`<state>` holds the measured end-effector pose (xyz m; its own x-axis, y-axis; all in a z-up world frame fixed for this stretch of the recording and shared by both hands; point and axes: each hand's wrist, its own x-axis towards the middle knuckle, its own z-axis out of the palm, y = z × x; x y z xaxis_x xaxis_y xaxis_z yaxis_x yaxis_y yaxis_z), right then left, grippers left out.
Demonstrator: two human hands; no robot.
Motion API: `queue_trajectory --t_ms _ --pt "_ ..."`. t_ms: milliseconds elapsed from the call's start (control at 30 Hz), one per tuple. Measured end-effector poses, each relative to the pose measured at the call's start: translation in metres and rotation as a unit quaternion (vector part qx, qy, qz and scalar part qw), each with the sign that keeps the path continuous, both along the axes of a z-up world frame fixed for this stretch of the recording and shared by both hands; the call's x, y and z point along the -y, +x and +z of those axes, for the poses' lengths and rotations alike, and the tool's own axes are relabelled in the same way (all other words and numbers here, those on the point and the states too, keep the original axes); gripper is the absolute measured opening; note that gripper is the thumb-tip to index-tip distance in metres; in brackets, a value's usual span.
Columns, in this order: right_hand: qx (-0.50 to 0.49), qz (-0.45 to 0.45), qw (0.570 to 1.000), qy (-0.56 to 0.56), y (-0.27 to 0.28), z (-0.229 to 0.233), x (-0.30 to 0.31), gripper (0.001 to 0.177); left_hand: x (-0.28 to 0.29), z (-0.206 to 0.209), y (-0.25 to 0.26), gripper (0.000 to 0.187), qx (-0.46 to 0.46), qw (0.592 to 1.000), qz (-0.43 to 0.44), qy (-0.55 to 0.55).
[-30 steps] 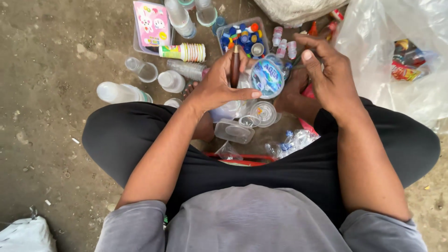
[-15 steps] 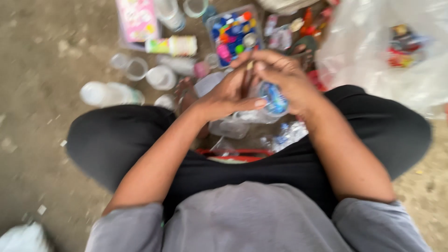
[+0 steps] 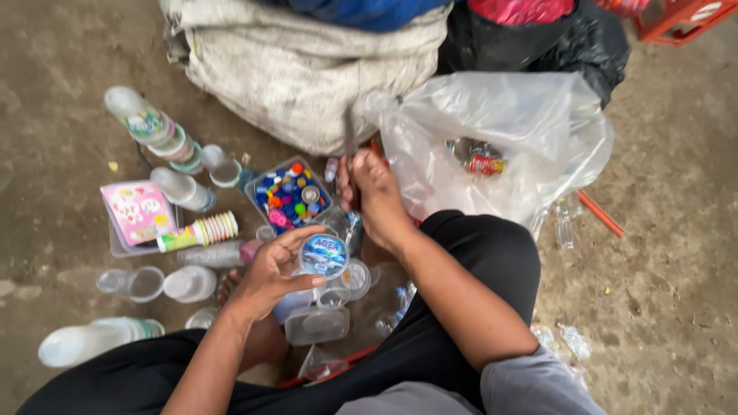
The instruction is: The person sits on the ground and uses a knife to cut the tops off several plastic bottles. They remove the labels and caps, then slice the bottles into smaller pieces, placing the cut sections into a plastic bag.
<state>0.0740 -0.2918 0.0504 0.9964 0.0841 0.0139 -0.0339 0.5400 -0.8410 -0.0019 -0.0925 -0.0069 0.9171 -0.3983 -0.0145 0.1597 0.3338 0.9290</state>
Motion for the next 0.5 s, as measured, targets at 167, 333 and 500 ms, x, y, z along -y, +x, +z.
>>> queue_trajectory --t_ms 167,333,500 --pt "0.068 0.039 0.976 -0.205 -0.017 -0.033 -0.010 0.030 -0.006 0.004 0.009 0.079 0.011 0.996 0.086 -0.037" --pt "0.072 0.130 0.946 -0.290 -0.028 -0.014 -0.017 0.048 -0.018 0.008 0.010 0.076 -0.047 0.997 0.065 -0.006" --pt "0.070 0.146 0.947 -0.276 -0.028 -0.018 -0.020 0.052 -0.013 0.003 0.011 0.084 0.019 0.995 0.094 0.027"
